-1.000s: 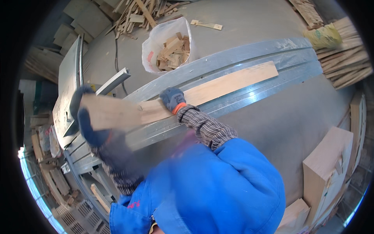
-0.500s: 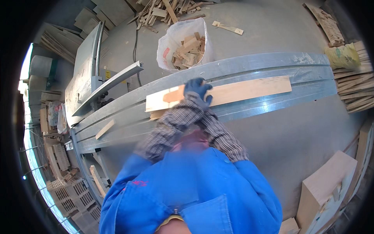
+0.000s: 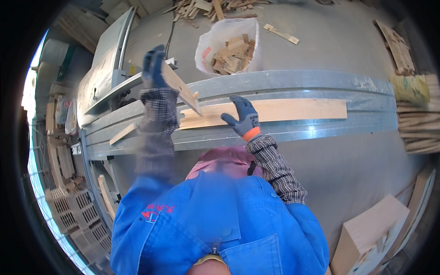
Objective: The person picks up small wooden pieces from a workbench, inspects them, and places them into a white plastic bag. The person also handles larger planks and stacks them on the bench. The task involves sorting and organizing wood pieces in a workshop.
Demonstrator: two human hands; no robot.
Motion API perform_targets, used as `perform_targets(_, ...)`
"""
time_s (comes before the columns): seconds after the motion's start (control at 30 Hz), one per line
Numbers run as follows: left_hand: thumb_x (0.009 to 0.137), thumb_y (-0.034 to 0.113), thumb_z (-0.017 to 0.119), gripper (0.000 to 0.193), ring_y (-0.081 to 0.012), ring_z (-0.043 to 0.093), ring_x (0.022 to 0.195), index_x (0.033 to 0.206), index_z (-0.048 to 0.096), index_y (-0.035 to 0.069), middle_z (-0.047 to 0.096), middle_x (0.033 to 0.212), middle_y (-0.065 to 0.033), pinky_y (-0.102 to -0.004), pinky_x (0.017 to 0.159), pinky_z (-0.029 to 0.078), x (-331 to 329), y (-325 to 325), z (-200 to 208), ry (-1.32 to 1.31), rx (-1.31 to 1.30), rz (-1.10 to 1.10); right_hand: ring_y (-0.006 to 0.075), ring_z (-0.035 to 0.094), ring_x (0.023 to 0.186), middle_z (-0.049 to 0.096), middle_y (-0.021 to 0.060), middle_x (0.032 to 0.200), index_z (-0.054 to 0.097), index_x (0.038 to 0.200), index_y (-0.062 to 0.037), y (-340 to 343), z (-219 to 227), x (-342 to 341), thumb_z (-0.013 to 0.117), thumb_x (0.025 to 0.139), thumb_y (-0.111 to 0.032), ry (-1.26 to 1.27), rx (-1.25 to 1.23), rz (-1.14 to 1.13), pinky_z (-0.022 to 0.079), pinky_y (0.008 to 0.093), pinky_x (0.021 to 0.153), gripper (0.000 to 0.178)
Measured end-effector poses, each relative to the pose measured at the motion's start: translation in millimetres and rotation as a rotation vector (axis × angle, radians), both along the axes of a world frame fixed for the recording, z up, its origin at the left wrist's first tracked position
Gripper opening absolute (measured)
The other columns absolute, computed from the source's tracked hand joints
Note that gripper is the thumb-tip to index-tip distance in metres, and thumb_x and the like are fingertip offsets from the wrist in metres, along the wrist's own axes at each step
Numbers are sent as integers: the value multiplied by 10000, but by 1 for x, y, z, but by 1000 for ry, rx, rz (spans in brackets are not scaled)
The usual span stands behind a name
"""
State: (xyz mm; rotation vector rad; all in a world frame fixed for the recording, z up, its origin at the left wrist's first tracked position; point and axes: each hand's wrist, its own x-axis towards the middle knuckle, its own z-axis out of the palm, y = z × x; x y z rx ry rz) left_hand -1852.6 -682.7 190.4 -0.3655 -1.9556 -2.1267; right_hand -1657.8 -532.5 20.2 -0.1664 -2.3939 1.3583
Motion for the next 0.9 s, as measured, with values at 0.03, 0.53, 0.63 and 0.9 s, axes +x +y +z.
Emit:
perform_targets(0.03, 868, 208, 644, 227, -155, 573, 878, 1014, 665, 35, 632, 956, -62, -300, 825, 461, -6, -11, 18, -183, 124, 67, 384, 527, 1168, 557, 200, 1272, 532, 1291, -56, -6, 10, -9, 747, 778, -447, 9, 61, 37, 432, 451, 992, 680)
perform_targets(0.53, 876, 581, 604, 616, -208, 604, 1054, 1257, 562, 99, 605, 1177, -94, -368, 872, 524, -40, -204, -48, -648, 212, 102, 256, 686, 868, 706, 166, 997, 662, 1138, -56, -71, 60, -59, 675, 871, -302, -280, -158, 398, 521, 349, 766, 363)
perform_targets(0.63, 893, 497, 641, 541, -157, 621, 992, 1223, 606, 71, 647, 1111, -70, -293, 840, 518, -59, -238, -77, -641, 84, 125, 200, 675, 850, 714, 142, 969, 662, 1128, -26, -91, 71, -56, 673, 869, -318, -368, -247, 443, 521, 328, 776, 390)
perform_targets(0.9, 894, 513, 633, 583, -216, 624, 998, 1235, 603, 41, 651, 1135, -125, -344, 859, 508, -81, -249, -96, -577, -128, 47, 141, 655, 819, 702, 90, 943, 672, 1109, -8, -137, 76, -49, 685, 856, -291, -569, -570, 365, 524, 291, 733, 380)
